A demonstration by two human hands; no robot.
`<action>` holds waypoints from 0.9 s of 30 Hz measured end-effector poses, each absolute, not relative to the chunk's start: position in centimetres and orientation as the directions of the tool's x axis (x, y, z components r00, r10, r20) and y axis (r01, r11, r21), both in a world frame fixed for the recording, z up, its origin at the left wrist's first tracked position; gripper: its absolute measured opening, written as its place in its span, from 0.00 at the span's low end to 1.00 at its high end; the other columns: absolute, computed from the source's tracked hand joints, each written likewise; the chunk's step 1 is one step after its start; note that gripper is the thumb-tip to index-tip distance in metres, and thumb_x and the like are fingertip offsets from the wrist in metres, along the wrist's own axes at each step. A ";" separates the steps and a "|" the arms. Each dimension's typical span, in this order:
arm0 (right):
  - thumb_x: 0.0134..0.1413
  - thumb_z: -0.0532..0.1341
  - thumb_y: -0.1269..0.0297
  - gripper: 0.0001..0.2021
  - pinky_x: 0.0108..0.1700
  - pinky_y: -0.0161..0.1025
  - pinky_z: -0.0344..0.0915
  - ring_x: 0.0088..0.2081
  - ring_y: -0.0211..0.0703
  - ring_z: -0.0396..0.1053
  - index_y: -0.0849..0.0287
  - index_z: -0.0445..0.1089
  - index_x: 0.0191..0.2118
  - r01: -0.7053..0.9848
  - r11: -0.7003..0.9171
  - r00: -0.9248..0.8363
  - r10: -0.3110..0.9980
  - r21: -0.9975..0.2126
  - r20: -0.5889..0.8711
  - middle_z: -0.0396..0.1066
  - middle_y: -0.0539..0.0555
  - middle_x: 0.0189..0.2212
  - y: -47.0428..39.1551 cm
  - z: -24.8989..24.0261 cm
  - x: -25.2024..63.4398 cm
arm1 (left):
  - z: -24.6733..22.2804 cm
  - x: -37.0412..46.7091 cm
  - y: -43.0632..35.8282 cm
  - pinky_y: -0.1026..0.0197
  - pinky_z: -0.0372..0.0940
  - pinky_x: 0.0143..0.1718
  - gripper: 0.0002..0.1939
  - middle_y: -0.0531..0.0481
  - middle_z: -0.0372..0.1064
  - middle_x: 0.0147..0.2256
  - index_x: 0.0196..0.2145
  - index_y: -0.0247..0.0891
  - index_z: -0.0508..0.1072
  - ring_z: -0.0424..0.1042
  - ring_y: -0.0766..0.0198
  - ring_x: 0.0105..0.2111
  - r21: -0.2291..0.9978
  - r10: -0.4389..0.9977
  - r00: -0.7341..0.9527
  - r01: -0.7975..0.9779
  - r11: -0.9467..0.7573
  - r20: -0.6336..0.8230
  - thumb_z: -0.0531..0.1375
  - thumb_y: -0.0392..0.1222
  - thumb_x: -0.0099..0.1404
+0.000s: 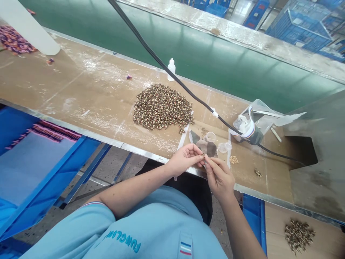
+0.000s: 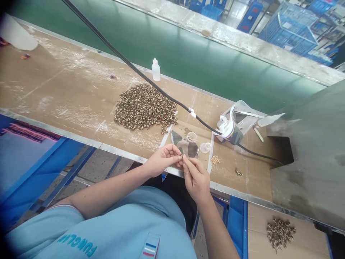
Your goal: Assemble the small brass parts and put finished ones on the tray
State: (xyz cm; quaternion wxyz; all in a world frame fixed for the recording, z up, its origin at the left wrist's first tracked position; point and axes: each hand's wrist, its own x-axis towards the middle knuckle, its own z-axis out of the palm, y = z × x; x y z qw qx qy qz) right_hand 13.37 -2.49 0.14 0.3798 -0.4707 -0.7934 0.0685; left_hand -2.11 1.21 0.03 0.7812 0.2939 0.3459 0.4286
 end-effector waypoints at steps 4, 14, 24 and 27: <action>0.59 0.55 0.70 0.13 0.38 0.36 0.70 0.39 0.38 0.71 0.54 0.71 0.47 0.748 0.436 -0.153 0.847 -0.500 0.509 0.72 0.54 0.37 -2.5 0.3 13.3 | 0.0 -1.9 1.0 0.67 0.67 0.32 0.19 0.54 0.70 0.24 0.29 0.33 0.66 0.72 0.71 0.27 0.782 0.898 0.368 -0.474 0.405 -0.242 0.69 0.47 0.48; 0.55 0.60 0.69 0.04 0.32 0.33 0.68 0.34 0.37 0.70 0.56 0.70 0.37 0.771 0.424 -0.096 0.815 -0.475 0.571 0.72 0.51 0.32 -2.6 -0.2 12.8 | -0.5 -1.8 0.7 0.63 0.67 0.38 0.13 0.52 0.70 0.28 0.29 0.33 0.68 0.72 0.70 0.30 0.834 0.907 0.380 -0.431 0.344 -0.178 0.67 0.43 0.53; 0.54 0.60 0.73 0.09 0.37 0.33 0.69 0.36 0.36 0.71 0.55 0.70 0.40 0.788 0.510 -0.199 0.742 -0.346 0.640 0.73 0.51 0.34 -2.6 -0.1 13.0 | -0.6 -1.9 0.7 0.63 0.68 0.39 0.12 0.49 0.73 0.31 0.29 0.33 0.67 0.72 0.70 0.31 0.842 0.899 0.390 -0.401 0.360 -0.199 0.66 0.42 0.54; 0.54 0.61 0.73 0.09 0.37 0.33 0.69 0.35 0.36 0.71 0.55 0.70 0.40 0.792 0.511 -0.206 0.739 -0.334 0.641 0.73 0.51 0.34 -2.6 -0.1 13.1 | -0.6 -1.9 0.7 0.64 0.68 0.39 0.12 0.49 0.73 0.31 0.29 0.33 0.67 0.72 0.70 0.31 0.836 0.901 0.392 -0.416 0.356 -0.189 0.66 0.42 0.53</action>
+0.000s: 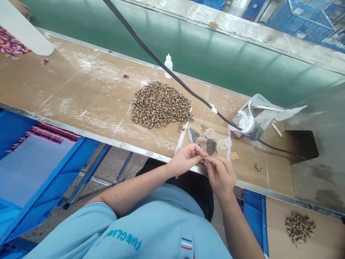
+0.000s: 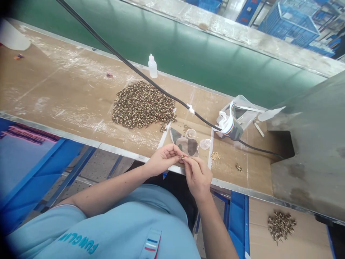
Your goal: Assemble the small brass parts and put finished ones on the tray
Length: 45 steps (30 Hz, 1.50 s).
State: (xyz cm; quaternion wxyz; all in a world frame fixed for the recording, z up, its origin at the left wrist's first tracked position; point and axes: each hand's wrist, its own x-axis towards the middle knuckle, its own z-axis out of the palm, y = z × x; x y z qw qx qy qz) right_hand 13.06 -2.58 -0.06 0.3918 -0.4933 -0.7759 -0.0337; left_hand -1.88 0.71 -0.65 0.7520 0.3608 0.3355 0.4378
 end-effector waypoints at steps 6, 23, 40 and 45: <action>0.54 0.60 0.73 0.09 0.38 0.33 0.69 0.35 0.36 0.71 0.55 0.70 0.40 0.783 0.526 -0.212 0.727 -0.333 0.653 0.73 0.51 0.33 -2.6 -0.2 13.2 | -0.6 -1.8 0.7 0.65 0.68 0.39 0.11 0.50 0.73 0.29 0.28 0.33 0.68 0.72 0.71 0.31 0.829 0.903 0.394 -0.437 0.348 -0.171 0.66 0.41 0.54; 0.55 0.60 0.71 0.06 0.38 0.33 0.69 0.35 0.37 0.71 0.55 0.70 0.39 0.770 0.442 -0.102 0.797 -0.460 0.595 0.72 0.52 0.32 -2.7 -1.0 13.2 | -0.4 -1.9 0.5 0.60 0.70 0.41 0.12 0.50 0.73 0.29 0.29 0.33 0.71 0.74 0.66 0.32 0.880 0.903 0.382 -0.338 0.333 -0.195 0.66 0.44 0.51; 0.57 0.53 0.62 0.09 0.35 0.31 0.65 0.34 0.35 0.70 0.55 0.70 0.35 0.812 0.158 0.105 0.907 -0.561 0.407 0.73 0.50 0.31 -3.4 -0.2 14.8 | 1.7 -2.7 0.2 0.57 0.70 0.46 0.21 0.47 0.76 0.35 0.32 0.39 0.73 0.76 0.56 0.39 0.946 0.886 0.332 0.142 0.293 -0.324 0.67 0.57 0.47; 0.56 0.54 0.63 0.08 0.35 0.33 0.64 0.34 0.37 0.69 0.55 0.70 0.35 0.817 -0.118 0.378 0.849 -0.564 0.370 0.72 0.51 0.32 -3.5 -0.6 19.1 | 2.0 -2.6 0.4 0.56 0.69 0.48 0.22 0.46 0.77 0.35 0.33 0.39 0.72 0.76 0.56 0.39 0.946 0.884 0.339 0.149 0.287 -0.321 0.66 0.58 0.48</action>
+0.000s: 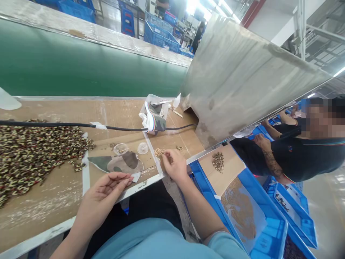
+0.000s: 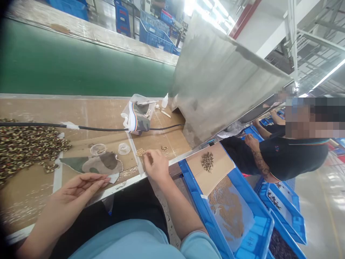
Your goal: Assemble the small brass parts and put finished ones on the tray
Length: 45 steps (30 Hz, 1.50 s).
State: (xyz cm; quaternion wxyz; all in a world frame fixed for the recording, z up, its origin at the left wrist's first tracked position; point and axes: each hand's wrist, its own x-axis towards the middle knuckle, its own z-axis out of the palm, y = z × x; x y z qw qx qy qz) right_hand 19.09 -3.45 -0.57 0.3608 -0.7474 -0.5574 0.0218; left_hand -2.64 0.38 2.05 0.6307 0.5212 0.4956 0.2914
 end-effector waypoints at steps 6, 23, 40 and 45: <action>0.54 0.55 0.63 0.06 0.35 0.35 0.62 0.34 0.40 0.69 0.55 0.69 0.32 0.782 -0.326 0.550 0.763 -0.531 0.341 0.71 0.51 0.30 -3.3 -1.0 22.6 | 1.8 -2.5 0.5 0.54 0.71 0.44 0.22 0.44 0.77 0.34 0.33 0.38 0.72 0.76 0.54 0.37 0.954 0.890 0.348 0.165 0.251 -0.295 0.65 0.59 0.48; 0.53 0.56 0.59 0.13 0.29 0.33 0.61 0.23 0.33 0.61 0.61 0.69 0.40 0.709 -0.241 0.654 0.575 -0.662 0.491 0.68 0.51 0.27 -4.0 -2.9 21.6 | 1.7 -2.7 0.8 0.56 0.72 0.41 0.24 0.43 0.76 0.31 0.31 0.37 0.72 0.77 0.55 0.35 0.963 0.873 0.407 0.125 0.240 -0.270 0.66 0.61 0.46; 0.51 0.55 0.53 0.13 0.21 0.30 0.57 0.18 0.32 0.58 0.59 0.64 0.32 0.671 -0.298 0.708 0.529 -0.679 0.468 0.60 0.44 0.16 -3.4 -3.6 22.0 | 0.5 -3.4 1.0 0.60 0.72 0.36 0.14 0.46 0.75 0.33 0.32 0.37 0.70 0.75 0.61 0.34 0.926 0.766 0.559 0.006 0.377 -0.316 0.63 0.50 0.55; 0.48 0.56 0.50 0.15 0.21 0.30 0.57 0.18 0.32 0.57 0.59 0.63 0.30 0.666 -0.313 0.715 0.527 -0.677 0.459 0.60 0.44 0.17 -3.5 -3.2 21.9 | 0.0 -3.2 0.8 0.61 0.70 0.34 0.15 0.47 0.73 0.28 0.30 0.36 0.69 0.74 0.62 0.31 0.906 0.774 0.559 -0.091 0.413 -0.296 0.64 0.51 0.53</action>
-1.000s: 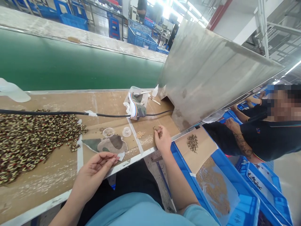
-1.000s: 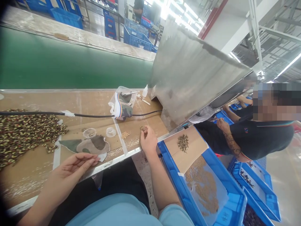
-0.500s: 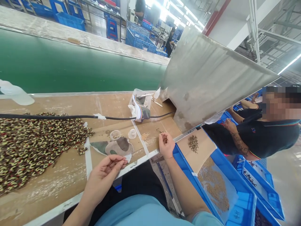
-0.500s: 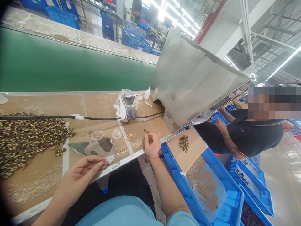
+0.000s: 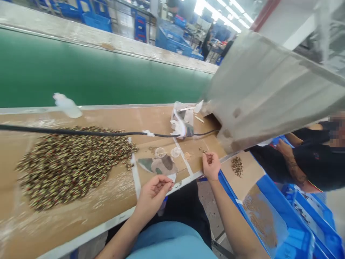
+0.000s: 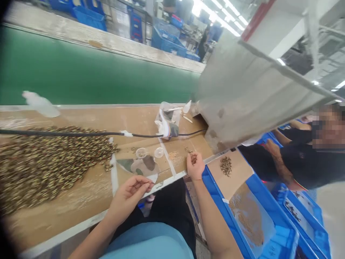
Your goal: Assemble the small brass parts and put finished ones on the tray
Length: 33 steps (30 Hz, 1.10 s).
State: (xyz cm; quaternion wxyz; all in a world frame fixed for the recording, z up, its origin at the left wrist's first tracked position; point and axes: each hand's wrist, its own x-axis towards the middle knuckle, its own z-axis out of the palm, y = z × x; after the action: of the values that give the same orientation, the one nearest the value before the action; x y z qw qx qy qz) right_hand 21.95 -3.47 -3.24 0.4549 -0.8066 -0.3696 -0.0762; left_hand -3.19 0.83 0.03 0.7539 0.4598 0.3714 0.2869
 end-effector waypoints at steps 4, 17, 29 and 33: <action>0.45 0.59 0.50 0.15 0.23 0.32 0.56 0.19 0.33 0.57 0.58 0.62 0.28 0.658 -0.275 0.711 0.535 -0.701 0.457 0.61 0.45 0.18 -3.4 -2.8 21.8 | 0.3 -2.9 0.8 0.62 0.68 0.36 0.14 0.48 0.72 0.27 0.29 0.35 0.69 0.72 0.65 0.30 0.888 0.762 0.573 -0.121 0.443 -0.303 0.65 0.48 0.51; 0.48 0.55 0.50 0.15 0.27 0.34 0.58 0.20 0.34 0.58 0.58 0.62 0.29 0.668 -0.304 0.705 0.551 -0.679 0.446 0.59 0.46 0.19 -3.4 -3.2 22.3 | 0.0 -2.6 0.8 0.64 0.66 0.33 0.13 0.50 0.72 0.26 0.31 0.34 0.69 0.71 0.69 0.26 0.941 0.821 0.534 -0.124 0.314 -0.203 0.65 0.46 0.55; 0.47 0.55 0.52 0.13 0.28 0.34 0.58 0.21 0.36 0.60 0.58 0.65 0.28 0.690 -0.308 0.669 0.617 -0.655 0.414 0.61 0.47 0.18 -3.7 -2.7 22.2 | 0.1 -2.3 0.7 0.66 0.68 0.31 0.13 0.50 0.73 0.26 0.30 0.34 0.68 0.73 0.69 0.27 0.959 0.876 0.451 -0.126 0.255 -0.173 0.66 0.45 0.53; 0.48 0.55 0.53 0.13 0.29 0.34 0.58 0.22 0.36 0.61 0.58 0.65 0.27 0.688 -0.305 0.674 0.606 -0.658 0.424 0.63 0.48 0.18 -3.7 -2.7 22.1 | 0.4 -2.2 0.8 0.66 0.68 0.31 0.13 0.51 0.73 0.25 0.30 0.34 0.68 0.73 0.69 0.26 0.964 0.884 0.438 -0.120 0.236 -0.162 0.66 0.45 0.53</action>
State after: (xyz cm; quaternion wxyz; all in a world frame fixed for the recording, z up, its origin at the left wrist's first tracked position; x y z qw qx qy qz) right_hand 22.09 -3.72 -2.70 0.4319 -0.8064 -0.4012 -0.0478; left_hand -2.17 0.80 0.40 0.6860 0.4982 0.3837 0.3659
